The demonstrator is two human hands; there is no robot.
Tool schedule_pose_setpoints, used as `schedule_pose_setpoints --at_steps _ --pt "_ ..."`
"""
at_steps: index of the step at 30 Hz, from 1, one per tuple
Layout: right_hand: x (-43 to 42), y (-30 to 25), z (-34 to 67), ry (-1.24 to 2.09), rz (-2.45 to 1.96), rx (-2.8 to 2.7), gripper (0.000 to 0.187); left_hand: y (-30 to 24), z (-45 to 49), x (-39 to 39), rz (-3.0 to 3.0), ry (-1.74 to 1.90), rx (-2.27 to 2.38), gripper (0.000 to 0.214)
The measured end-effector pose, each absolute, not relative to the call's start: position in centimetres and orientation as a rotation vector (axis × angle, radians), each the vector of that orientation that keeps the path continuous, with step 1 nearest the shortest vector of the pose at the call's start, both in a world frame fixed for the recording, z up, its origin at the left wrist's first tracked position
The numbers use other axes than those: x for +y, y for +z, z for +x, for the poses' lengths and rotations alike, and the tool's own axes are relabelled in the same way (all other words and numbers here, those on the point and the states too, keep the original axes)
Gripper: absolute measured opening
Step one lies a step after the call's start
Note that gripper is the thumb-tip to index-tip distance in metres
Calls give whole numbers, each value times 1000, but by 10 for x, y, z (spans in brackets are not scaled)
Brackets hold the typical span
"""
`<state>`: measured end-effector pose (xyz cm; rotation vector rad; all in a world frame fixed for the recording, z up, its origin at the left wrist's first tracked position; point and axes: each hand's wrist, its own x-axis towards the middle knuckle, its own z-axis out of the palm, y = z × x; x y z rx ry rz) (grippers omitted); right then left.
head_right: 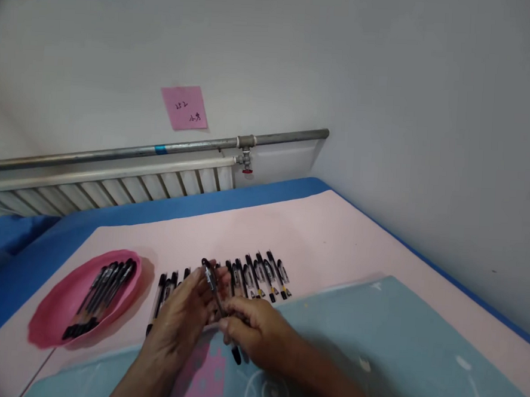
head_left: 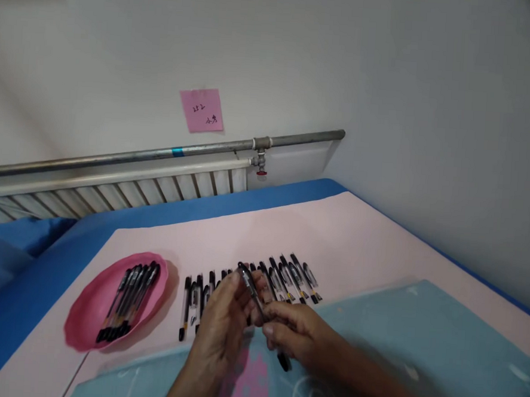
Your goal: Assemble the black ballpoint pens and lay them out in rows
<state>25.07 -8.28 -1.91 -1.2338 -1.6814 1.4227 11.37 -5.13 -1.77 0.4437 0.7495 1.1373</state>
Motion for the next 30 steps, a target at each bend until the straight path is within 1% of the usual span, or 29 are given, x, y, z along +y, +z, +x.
schedule_pose_setpoints --at_steps 2,5,9,11,13,15,17,23,27,30 --pt "-85 -16 251 1457 -1240 -1706 11 -17 106 -45 495 1184 769 25" --pt "-88 -10 251 1498 -1263 -1754 11 -16 89 -33 514 1323 779 17" --pt "-88 -9 253 1549 -1234 -1773 13 -12 61 -17 352 1554 826 6" --pt "-87 -14 254 1535 -1210 -1710 17 -11 56 -17 365 1477 811 7" --pt "-86 -19 254 1550 -1186 -1646 20 -11 60 -22 456 1244 795 10" --pt "-84 -22 255 1614 -1156 -1603 22 -12 70 -30 557 1006 786 20" --pt "-83 -21 256 1679 -1108 -1571 21 -14 80 -38 620 894 775 28" --pt "-83 -17 257 1853 -1015 -1495 20 -17 90 -45 648 978 773 25" --pt "-82 -25 255 1751 -1067 -1405 12 -23 93 -43 628 1053 801 22" --pt "-82 -25 255 1727 -1096 -1352 16 -25 95 -42 601 1082 793 21"
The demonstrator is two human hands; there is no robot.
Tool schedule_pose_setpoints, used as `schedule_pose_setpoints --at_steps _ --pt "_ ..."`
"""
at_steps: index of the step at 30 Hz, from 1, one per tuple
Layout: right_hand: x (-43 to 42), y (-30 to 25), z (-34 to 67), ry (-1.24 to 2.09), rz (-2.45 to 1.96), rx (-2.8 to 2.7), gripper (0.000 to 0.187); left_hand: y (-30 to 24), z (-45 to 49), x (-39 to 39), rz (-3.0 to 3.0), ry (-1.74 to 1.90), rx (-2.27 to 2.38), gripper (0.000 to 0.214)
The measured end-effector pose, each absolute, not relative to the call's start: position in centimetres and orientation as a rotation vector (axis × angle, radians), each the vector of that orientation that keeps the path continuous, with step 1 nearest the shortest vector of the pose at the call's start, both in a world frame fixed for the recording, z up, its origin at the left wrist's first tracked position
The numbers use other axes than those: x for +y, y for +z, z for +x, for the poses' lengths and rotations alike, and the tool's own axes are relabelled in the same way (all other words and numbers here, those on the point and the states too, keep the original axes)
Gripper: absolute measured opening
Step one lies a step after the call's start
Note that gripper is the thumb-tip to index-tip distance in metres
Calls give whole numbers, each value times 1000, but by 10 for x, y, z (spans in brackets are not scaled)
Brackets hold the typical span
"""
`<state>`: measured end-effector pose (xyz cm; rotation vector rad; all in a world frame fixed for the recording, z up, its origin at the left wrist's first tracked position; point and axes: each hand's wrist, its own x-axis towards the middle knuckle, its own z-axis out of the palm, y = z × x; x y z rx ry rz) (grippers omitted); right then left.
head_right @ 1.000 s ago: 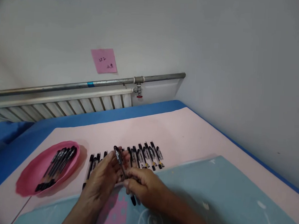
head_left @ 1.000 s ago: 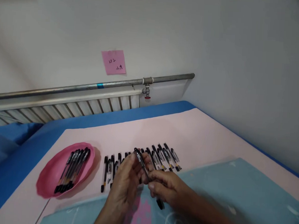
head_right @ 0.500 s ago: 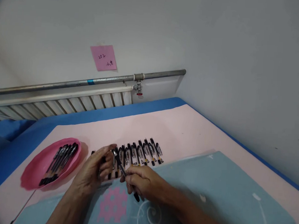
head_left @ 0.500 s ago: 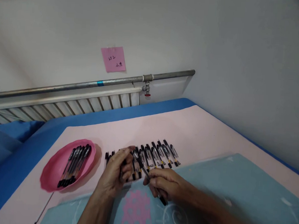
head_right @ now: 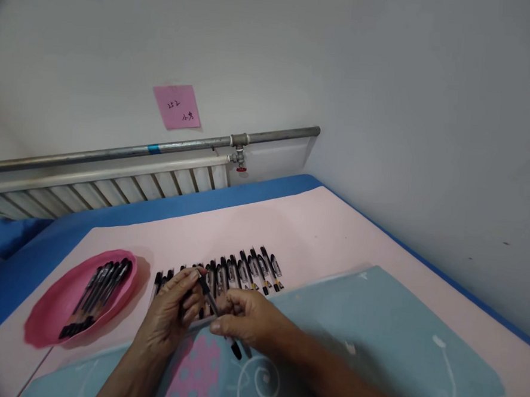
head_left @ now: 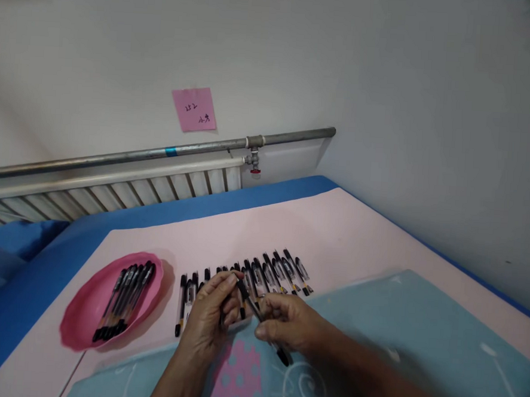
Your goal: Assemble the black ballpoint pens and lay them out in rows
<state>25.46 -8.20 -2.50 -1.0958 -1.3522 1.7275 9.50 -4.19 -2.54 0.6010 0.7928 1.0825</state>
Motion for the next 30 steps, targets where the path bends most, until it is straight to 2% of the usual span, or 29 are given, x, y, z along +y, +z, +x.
schedule_pose_setpoints --at_steps 5,9,11,15,20,23,26,30 --pt "-82 -18 256 1910 -921 -1324 23 -22 92 -40 586 1146 780 24" --pt "-82 -22 256 1782 -1052 -1264 17 -19 90 -39 584 1172 790 25" --pt "-83 -23 255 1766 -1053 -1174 24 -19 89 -39 577 1177 791 26" --pt "-84 -22 254 2004 -941 -1091 31 -20 90 -40 566 1186 795 27" --pt "-82 -23 255 1730 -1148 -1174 22 -20 91 -41 546 1221 797 25" --pt "-83 -21 254 1854 -1083 -1091 29 -20 91 -40 570 1222 793 25" --pt "-84 -21 253 1989 -1046 -1034 29 -21 90 -39 590 1203 784 24" --pt "-84 -22 253 1711 -1217 -1129 21 -23 89 -38 588 1207 790 23"
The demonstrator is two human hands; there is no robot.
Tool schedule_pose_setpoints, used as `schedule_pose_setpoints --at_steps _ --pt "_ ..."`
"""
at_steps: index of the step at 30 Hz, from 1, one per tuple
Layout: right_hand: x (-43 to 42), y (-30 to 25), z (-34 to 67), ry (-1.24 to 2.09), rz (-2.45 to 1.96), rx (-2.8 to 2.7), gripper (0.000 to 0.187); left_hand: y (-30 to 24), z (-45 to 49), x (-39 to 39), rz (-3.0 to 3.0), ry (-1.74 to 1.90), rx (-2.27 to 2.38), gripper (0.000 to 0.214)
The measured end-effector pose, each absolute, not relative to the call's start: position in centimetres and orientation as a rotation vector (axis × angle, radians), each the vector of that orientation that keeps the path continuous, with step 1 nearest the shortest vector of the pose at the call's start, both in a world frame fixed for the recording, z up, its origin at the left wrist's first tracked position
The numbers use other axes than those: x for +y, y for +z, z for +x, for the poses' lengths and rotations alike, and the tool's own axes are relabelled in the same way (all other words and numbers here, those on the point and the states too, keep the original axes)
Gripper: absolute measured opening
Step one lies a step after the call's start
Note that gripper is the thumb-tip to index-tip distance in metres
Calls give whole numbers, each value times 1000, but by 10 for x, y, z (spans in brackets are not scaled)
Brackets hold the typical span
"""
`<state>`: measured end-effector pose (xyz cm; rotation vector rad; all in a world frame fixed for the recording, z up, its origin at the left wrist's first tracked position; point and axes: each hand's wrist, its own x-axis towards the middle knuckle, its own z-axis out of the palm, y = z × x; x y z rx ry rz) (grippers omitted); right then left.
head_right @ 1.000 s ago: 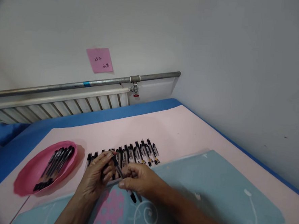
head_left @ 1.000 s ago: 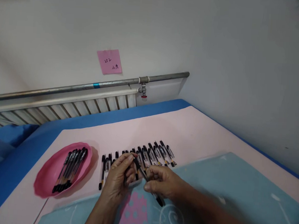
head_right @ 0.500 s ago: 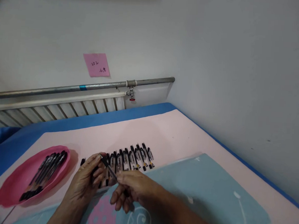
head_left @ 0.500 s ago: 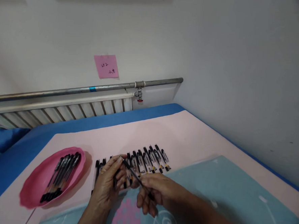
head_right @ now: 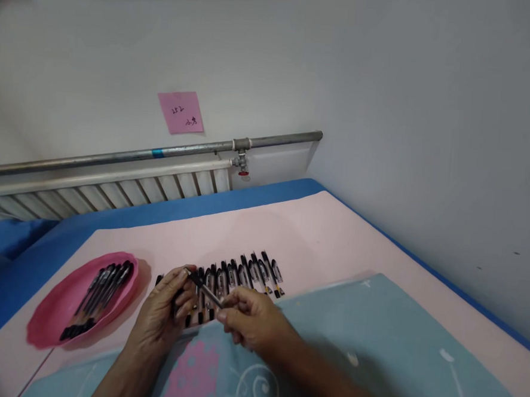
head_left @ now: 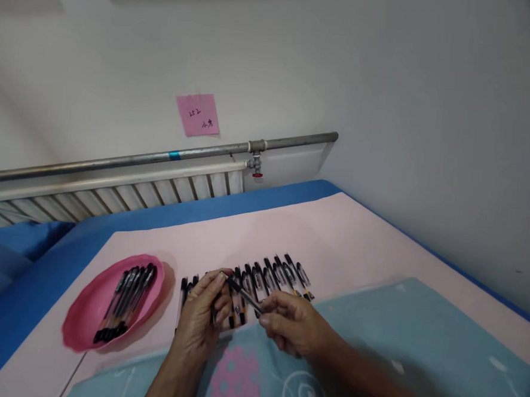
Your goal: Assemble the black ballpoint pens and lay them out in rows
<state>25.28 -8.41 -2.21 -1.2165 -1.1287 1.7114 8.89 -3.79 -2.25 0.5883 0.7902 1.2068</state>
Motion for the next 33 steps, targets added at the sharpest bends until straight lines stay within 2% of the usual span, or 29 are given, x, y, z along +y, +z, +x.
schedule_pose_setpoints --at_steps 3,7,10,15,20,24,28,33 --pt "-84 -21 252 1784 -1151 -1052 29 -22 89 -38 607 1197 796 23" --pt "-83 -21 253 2000 -1054 -927 26 -23 89 -38 621 1176 789 24" --pt "-83 -23 255 1896 -1113 -969 20 -23 89 -38 592 1208 793 24" --pt "-85 -23 255 1932 -1070 -904 25 -18 80 -31 527 1255 743 21" --pt "-85 -21 256 1809 -1158 -993 22 -11 57 -19 426 1358 785 15" --pt "-85 -21 255 1795 -1152 -1004 21 -15 66 -25 651 1192 878 19" --pt "-84 -23 253 1792 -1176 -1027 19 -20 87 -39 757 981 816 15" --pt "-84 -30 252 1729 -1226 -1154 16 -19 92 -41 711 1075 877 21"
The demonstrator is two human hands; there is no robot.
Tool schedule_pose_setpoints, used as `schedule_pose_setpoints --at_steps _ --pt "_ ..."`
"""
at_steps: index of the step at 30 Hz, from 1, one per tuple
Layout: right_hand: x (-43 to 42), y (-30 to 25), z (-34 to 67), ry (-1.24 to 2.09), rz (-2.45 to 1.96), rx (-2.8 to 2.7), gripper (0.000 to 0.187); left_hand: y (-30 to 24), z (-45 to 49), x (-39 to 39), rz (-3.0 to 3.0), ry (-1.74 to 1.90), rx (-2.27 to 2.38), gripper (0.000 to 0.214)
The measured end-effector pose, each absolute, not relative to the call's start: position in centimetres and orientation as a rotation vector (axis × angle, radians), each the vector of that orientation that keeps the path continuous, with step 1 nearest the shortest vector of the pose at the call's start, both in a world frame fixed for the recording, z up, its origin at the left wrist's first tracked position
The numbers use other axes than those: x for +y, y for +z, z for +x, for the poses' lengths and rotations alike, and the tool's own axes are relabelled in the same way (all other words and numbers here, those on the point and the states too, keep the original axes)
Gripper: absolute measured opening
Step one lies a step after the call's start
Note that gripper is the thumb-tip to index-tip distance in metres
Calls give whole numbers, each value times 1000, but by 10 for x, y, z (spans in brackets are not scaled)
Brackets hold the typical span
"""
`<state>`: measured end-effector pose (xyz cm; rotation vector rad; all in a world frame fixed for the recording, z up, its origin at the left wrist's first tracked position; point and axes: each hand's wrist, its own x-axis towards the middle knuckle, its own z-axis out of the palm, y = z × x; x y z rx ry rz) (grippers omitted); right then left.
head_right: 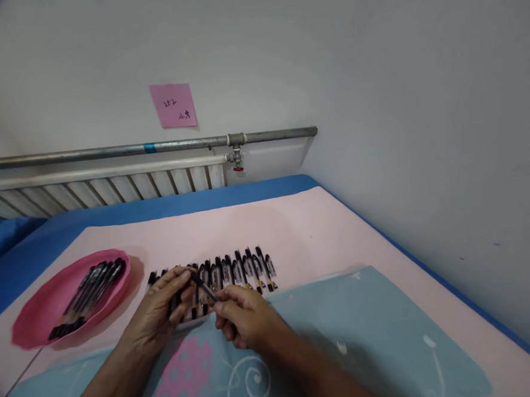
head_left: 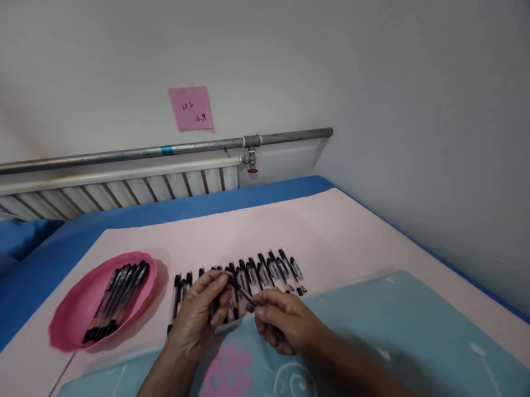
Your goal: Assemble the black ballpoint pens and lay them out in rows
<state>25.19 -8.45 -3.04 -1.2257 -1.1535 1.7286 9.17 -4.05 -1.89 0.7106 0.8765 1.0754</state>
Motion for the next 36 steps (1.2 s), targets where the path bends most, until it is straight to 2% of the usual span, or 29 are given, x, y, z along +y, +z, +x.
schedule_pose_setpoints --at_steps 5,8,10,12,21,36 --pt "-89 -30 256 1469 -1244 -1508 14 -14 65 -22 589 1295 888 13" --pt "-84 -25 271 1048 -1318 -1750 17 -13 38 -8 398 1452 811 6" --pt "-77 -23 289 742 -1471 -1798 20 -12 23 -2 287 1536 743 9" --pt "-67 -24 312 580 -1640 -1738 23 -13 17 2 250 1538 744 14" --pt "-36 -40 356 571 -2109 -1617 25 -21 39 -5 356 1382 879 13" --pt "-36 -52 355 492 -2046 -1793 25 -19 41 -6 381 1283 927 13"
